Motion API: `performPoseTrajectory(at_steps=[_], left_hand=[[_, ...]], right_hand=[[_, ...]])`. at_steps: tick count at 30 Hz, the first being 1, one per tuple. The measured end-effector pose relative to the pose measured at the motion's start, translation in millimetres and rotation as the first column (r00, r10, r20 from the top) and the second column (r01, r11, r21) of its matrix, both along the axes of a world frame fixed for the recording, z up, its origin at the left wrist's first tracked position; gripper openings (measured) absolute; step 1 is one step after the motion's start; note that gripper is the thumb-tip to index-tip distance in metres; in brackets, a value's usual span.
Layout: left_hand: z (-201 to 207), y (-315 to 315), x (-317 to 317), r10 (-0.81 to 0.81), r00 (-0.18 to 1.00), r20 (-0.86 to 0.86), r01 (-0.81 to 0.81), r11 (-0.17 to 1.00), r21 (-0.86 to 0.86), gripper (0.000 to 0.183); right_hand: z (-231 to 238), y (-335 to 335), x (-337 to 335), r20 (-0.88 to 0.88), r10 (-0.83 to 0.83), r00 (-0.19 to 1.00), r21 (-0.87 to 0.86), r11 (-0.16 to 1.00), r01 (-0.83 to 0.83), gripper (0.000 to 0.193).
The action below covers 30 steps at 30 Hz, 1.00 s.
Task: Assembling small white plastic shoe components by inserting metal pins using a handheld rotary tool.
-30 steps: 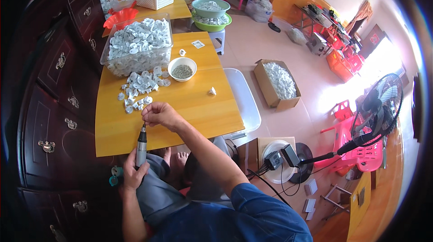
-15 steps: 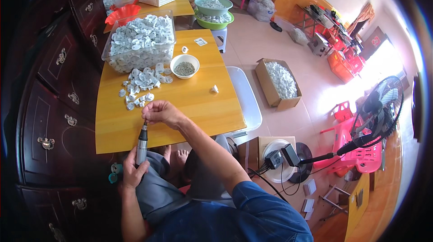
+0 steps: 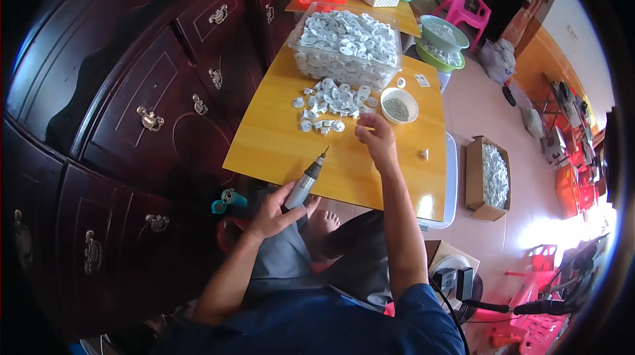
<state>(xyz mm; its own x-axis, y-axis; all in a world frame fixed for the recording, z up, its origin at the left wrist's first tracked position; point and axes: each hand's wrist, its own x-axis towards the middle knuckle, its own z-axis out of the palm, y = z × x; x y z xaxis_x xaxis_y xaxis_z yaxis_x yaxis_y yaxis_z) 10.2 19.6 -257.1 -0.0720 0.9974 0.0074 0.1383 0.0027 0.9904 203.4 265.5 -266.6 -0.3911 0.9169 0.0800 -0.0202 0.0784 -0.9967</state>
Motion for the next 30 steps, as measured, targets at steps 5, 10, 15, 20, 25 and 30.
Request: performPoseTrajectory(at_steps=[5,10,15,20,25,30], left_hand=[[14,-7,-6,0.010,0.998,-0.057,-0.010,1.000,-0.012,0.062],[-3,3,4,-0.051,0.997,0.055,0.051,0.999,0.009,0.061],[-3,-2,3,0.013,0.987,0.161,-0.003,0.998,-0.066,0.058],[-6,4,7,-0.011,0.984,0.178,0.018,0.999,-0.040,0.054],[-6,5,7,-0.024,0.992,0.121,0.027,0.999,-0.027,0.054],[-11,6,5,-0.044,0.998,0.055,0.044,0.999,-0.011,0.058]], right_hand=[[12,9,-17,0.361,-0.267,0.893,0.337,0.931,0.142,0.038],[-3,28,-6,0.611,-0.519,0.598,0.639,0.769,0.015,0.031],[-23,56,-32,0.788,-0.488,0.376,0.595,0.760,-0.262,0.022],[-24,39,-27,0.580,-0.531,0.618,0.679,0.734,-0.007,0.016],[-11,9,-11,0.349,-0.443,0.826,0.598,0.784,0.167,0.014],[-10,-29,-9,0.228,-0.416,0.880,0.538,0.807,0.242,0.014]])
